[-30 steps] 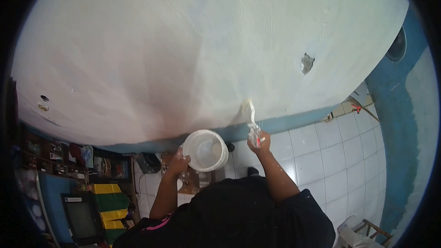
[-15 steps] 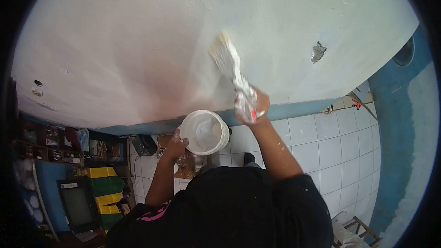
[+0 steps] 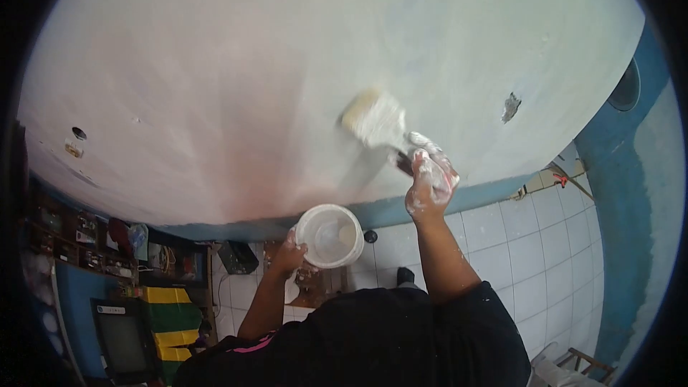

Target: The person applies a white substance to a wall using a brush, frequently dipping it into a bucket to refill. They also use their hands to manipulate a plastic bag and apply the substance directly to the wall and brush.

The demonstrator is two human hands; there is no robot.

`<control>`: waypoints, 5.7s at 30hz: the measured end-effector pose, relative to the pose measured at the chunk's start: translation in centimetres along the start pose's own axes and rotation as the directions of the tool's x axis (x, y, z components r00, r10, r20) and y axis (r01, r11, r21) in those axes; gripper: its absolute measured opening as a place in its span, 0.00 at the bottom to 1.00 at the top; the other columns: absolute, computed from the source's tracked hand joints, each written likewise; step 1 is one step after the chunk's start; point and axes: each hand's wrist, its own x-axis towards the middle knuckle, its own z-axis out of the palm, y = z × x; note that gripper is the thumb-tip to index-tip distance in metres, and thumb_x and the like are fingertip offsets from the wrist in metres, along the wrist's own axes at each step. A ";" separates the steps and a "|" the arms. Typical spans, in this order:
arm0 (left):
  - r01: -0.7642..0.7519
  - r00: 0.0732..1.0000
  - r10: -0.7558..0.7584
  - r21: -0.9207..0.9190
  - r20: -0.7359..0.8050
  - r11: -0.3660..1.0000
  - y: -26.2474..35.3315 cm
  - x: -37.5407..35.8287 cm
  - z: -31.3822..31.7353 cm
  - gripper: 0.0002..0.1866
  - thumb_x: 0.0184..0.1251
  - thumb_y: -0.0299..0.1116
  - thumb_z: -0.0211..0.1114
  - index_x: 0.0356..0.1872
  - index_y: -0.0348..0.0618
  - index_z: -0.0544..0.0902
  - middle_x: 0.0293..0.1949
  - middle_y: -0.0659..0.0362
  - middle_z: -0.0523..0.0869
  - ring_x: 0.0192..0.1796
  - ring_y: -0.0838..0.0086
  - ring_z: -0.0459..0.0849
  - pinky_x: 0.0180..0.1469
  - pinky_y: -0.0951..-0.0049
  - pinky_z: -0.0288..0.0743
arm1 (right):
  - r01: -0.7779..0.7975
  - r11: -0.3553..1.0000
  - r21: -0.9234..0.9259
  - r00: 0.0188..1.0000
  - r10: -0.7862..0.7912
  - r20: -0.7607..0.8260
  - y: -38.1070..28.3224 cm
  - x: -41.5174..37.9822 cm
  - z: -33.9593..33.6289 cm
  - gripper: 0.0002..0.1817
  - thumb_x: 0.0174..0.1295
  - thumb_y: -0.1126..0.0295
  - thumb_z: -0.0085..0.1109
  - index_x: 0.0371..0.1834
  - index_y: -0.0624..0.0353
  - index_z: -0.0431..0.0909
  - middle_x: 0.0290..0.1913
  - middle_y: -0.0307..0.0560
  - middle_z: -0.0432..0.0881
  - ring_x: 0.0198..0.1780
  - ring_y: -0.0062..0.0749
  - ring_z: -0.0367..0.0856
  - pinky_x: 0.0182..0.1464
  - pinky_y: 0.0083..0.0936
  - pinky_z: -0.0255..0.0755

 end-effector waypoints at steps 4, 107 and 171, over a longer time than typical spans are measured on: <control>0.011 0.998 -0.007 -0.059 0.059 0.998 -1.5 -0.3 -2.8 0.34 0.63 0.21 0.46 0.67 0.51 0.43 0.57 0.44 0.66 0.42 0.53 0.82 0.29 0.60 0.86 | 0.288 0.894 -0.344 0.949 -0.220 0.225 5.5 -4.1 -1.5 0.17 0.63 0.73 0.45 0.49 0.78 0.69 0.43 0.61 0.77 0.42 0.45 0.81 0.40 0.36 0.81; -0.428 0.678 0.474 0.223 -0.562 0.876 -9.9 -15.9 -27.8 0.29 0.55 0.24 0.55 0.61 0.33 0.62 0.46 0.41 0.79 0.52 0.55 0.78 0.55 0.66 0.69 | 0.677 0.703 -0.219 -0.161 0.431 0.888 3.0 -33.9 32.4 0.13 0.45 0.66 0.60 0.35 0.59 0.78 0.27 0.58 0.80 0.31 0.53 0.80 0.37 0.40 0.76; -0.484 0.783 0.535 0.228 -0.316 0.844 -4.2 -4.5 -28.5 0.32 0.56 0.28 0.58 0.62 0.27 0.59 0.52 0.38 0.74 0.53 0.58 0.77 0.57 0.68 0.67 | 0.995 0.076 0.064 -0.043 -0.257 0.966 -13.3 -3.6 32.4 0.16 0.49 0.84 0.57 0.44 0.63 0.76 0.45 0.60 0.79 0.45 0.45 0.82 0.42 0.31 0.80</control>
